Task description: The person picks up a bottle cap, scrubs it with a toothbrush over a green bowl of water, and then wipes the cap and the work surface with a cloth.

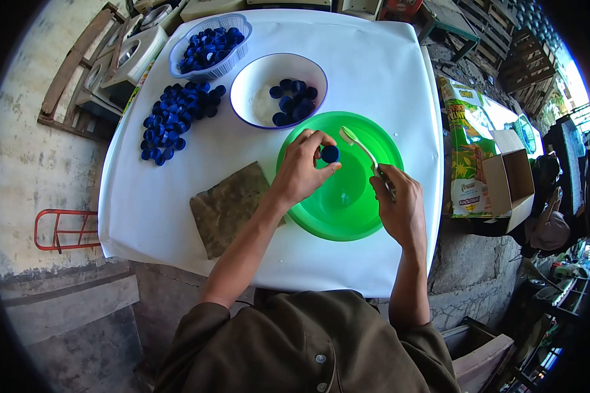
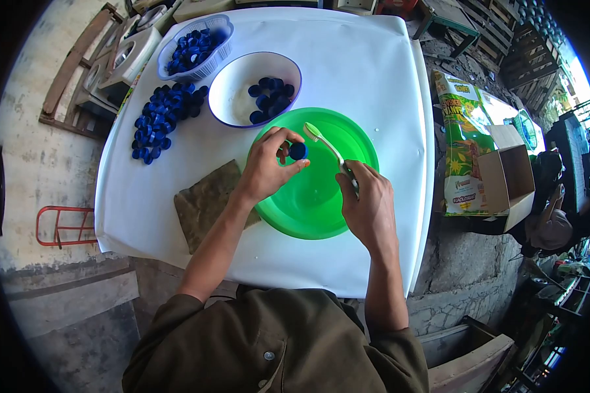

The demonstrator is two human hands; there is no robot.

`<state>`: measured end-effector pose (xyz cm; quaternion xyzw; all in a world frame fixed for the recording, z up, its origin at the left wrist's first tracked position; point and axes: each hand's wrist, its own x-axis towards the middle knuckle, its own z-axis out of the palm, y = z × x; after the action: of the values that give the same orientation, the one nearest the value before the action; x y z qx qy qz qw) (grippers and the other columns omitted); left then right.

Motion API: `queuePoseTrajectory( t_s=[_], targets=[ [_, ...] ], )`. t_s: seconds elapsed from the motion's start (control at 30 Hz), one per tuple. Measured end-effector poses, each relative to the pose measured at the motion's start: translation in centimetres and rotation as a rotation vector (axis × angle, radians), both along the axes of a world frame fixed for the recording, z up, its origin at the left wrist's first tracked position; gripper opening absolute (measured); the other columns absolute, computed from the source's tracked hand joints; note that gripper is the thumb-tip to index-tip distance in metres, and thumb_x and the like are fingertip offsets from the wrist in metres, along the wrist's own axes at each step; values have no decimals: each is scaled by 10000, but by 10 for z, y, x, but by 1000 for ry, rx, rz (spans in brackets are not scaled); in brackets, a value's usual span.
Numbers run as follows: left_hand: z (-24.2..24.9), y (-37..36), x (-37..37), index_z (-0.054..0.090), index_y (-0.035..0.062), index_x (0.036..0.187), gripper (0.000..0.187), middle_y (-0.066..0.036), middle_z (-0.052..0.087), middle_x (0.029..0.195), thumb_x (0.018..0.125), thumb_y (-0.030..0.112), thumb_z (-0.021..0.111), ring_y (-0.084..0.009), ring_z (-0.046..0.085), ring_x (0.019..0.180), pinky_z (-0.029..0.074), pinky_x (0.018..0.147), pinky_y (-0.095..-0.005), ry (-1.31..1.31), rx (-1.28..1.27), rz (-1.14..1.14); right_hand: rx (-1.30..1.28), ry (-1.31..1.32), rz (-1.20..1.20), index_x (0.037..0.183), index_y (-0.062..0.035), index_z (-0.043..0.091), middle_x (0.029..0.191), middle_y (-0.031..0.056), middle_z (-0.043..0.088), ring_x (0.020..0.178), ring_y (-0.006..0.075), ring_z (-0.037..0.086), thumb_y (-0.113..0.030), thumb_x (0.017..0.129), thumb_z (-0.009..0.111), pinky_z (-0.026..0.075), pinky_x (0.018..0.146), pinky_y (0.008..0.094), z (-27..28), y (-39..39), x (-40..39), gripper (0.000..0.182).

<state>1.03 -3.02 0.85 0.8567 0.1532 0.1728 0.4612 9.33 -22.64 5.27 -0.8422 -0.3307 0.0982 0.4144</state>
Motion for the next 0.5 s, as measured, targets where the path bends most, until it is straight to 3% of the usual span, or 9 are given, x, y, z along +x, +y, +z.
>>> queuePoseTrajectory(
  t_s=[0.13,0.23,0.33,0.43,0.5],
  targets=[
    [6,0,-2,665,4,1054,370,-64,590,963,754,81,866,-147,530,727,484,680,-303,22,45,-7,-25,-68,30,1068,67,667,965,245,709,858,419,696,-58,909,680,534,763,462,0,-6,-2,203],
    [-4,2,1,690,2,1099,402,-63,585,970,754,99,872,-139,515,716,471,660,-296,-137,115,32,-70,-19,63,1090,63,666,990,246,712,863,419,697,-57,911,677,537,773,462,3,-8,-2,215],
    [-4,2,0,691,5,1165,462,-64,582,973,761,126,881,-134,519,729,481,671,-293,-144,51,40,-70,-39,92,1109,57,666,1006,247,714,860,421,696,-54,910,677,537,773,460,-1,-7,1,228],
    [-3,5,-2,690,-8,1185,468,-66,611,1068,791,161,877,-109,581,821,515,717,-262,-115,-35,-12,-42,-1,89,1109,55,667,1002,242,715,854,422,695,-51,909,679,536,769,460,-2,-4,3,227],
    [-8,5,1,684,-15,1193,460,-68,640,1079,814,172,865,-104,617,861,535,753,-252,-235,-390,-66,-14,4,101,1110,55,665,994,240,713,846,419,694,-46,904,684,535,756,453,-4,-3,6,230]
  ],
)
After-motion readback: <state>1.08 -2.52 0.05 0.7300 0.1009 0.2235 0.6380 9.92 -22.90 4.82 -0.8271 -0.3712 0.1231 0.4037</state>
